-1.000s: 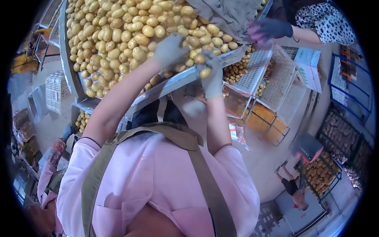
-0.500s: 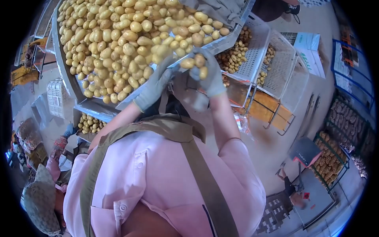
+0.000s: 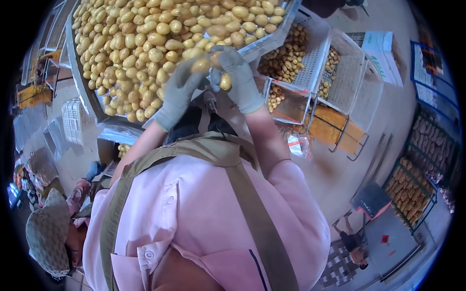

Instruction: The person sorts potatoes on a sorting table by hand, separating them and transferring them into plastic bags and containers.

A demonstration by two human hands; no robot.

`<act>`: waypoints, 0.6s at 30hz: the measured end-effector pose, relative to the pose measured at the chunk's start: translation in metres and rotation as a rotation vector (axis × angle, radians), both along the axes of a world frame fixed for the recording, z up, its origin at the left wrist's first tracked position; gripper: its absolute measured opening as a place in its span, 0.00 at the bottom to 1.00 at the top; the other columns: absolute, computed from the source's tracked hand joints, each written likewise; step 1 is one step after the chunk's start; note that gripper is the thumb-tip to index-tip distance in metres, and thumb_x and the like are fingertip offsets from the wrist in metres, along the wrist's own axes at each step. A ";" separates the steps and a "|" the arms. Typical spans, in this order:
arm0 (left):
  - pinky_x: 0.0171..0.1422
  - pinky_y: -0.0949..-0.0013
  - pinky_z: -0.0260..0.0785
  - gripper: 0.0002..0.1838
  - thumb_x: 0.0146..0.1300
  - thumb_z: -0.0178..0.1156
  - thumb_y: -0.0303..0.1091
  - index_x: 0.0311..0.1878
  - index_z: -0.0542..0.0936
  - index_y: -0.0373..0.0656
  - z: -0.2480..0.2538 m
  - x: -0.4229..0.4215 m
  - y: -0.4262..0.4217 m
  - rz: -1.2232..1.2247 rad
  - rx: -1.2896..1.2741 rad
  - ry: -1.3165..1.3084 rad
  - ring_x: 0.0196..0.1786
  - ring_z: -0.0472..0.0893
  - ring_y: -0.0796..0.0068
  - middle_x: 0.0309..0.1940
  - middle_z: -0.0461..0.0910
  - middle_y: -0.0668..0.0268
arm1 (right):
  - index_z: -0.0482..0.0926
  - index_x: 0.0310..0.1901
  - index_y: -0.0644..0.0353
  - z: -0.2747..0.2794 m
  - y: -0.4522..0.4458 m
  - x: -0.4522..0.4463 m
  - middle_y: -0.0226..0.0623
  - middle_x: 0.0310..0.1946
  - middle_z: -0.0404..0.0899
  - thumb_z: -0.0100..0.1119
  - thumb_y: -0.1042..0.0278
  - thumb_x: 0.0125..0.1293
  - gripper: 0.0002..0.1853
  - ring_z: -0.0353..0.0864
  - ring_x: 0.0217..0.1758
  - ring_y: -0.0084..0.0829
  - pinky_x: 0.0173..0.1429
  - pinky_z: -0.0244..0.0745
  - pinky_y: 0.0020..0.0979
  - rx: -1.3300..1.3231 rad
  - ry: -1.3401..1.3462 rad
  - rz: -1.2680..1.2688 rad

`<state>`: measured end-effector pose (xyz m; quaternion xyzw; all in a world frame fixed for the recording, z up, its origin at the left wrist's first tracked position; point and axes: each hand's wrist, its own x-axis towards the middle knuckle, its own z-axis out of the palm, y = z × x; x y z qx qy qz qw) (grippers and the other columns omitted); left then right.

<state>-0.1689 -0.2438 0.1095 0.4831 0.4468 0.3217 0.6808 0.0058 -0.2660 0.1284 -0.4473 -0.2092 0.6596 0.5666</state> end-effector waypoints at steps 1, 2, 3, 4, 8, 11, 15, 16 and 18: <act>0.60 0.68 0.71 0.26 0.71 0.62 0.43 0.65 0.72 0.35 0.004 0.002 -0.003 -0.020 -0.008 0.017 0.55 0.77 0.73 0.54 0.79 0.60 | 0.75 0.58 0.64 0.004 -0.004 0.003 0.33 0.39 0.79 0.52 0.58 0.78 0.18 0.76 0.30 0.20 0.32 0.72 0.22 0.006 -0.007 -0.002; 0.65 0.65 0.70 0.26 0.72 0.61 0.43 0.64 0.73 0.34 0.007 0.006 -0.005 -0.041 -0.015 0.034 0.59 0.77 0.70 0.55 0.79 0.58 | 0.75 0.57 0.64 0.006 -0.008 0.008 0.33 0.39 0.79 0.52 0.57 0.78 0.18 0.76 0.30 0.20 0.33 0.72 0.22 0.011 -0.015 -0.005; 0.63 0.65 0.70 0.26 0.73 0.59 0.44 0.64 0.72 0.33 0.009 0.011 -0.005 -0.062 -0.010 0.008 0.57 0.77 0.71 0.53 0.79 0.59 | 0.76 0.55 0.63 0.001 -0.011 0.014 0.33 0.37 0.78 0.51 0.56 0.78 0.18 0.76 0.29 0.20 0.32 0.72 0.22 0.047 -0.189 -0.016; 0.63 0.65 0.70 0.25 0.73 0.58 0.43 0.64 0.73 0.34 0.015 0.014 -0.005 -0.085 -0.040 -0.009 0.57 0.77 0.72 0.53 0.80 0.60 | 0.76 0.53 0.62 -0.010 -0.021 0.019 0.33 0.35 0.78 0.50 0.55 0.78 0.17 0.76 0.28 0.21 0.31 0.71 0.22 0.095 -0.368 -0.030; 0.56 0.70 0.71 0.20 0.75 0.51 0.40 0.61 0.75 0.34 0.034 0.030 -0.008 -0.120 -0.245 -0.108 0.50 0.78 0.76 0.50 0.80 0.63 | 0.78 0.43 0.56 0.004 -0.060 0.051 0.30 0.24 0.74 0.42 0.43 0.78 0.24 0.73 0.22 0.21 0.28 0.70 0.23 -0.241 -0.093 0.023; 0.49 0.73 0.71 0.20 0.75 0.50 0.40 0.59 0.76 0.35 0.028 0.038 -0.001 -0.201 -0.314 -0.225 0.46 0.78 0.79 0.48 0.80 0.64 | 0.76 0.49 0.57 -0.014 -0.096 0.124 0.32 0.29 0.78 0.37 0.36 0.78 0.30 0.74 0.24 0.22 0.26 0.72 0.25 -0.306 -0.109 -0.360; 0.43 0.77 0.70 0.21 0.77 0.50 0.48 0.58 0.76 0.40 0.029 0.064 -0.014 -0.144 -0.490 -0.273 0.40 0.76 0.80 0.42 0.79 0.70 | 0.73 0.59 0.67 -0.059 -0.164 0.248 0.37 0.38 0.83 0.45 0.36 0.75 0.35 0.76 0.30 0.25 0.36 0.76 0.20 -0.336 -0.110 -0.702; 0.43 0.76 0.70 0.20 0.77 0.50 0.47 0.58 0.76 0.40 0.007 0.068 -0.016 -0.232 -0.275 -0.187 0.40 0.76 0.79 0.42 0.79 0.70 | 0.74 0.59 0.68 -0.066 -0.172 0.252 0.38 0.39 0.84 0.47 0.37 0.75 0.35 0.77 0.31 0.25 0.36 0.76 0.21 -0.415 -0.235 -0.691; 0.43 0.73 0.70 0.19 0.78 0.49 0.46 0.55 0.77 0.40 -0.022 0.069 -0.015 -0.406 -0.032 0.008 0.39 0.76 0.76 0.40 0.79 0.68 | 0.74 0.60 0.67 -0.061 -0.170 0.234 0.39 0.39 0.84 0.49 0.45 0.75 0.29 0.81 0.34 0.25 0.35 0.78 0.23 -0.503 -0.453 -0.481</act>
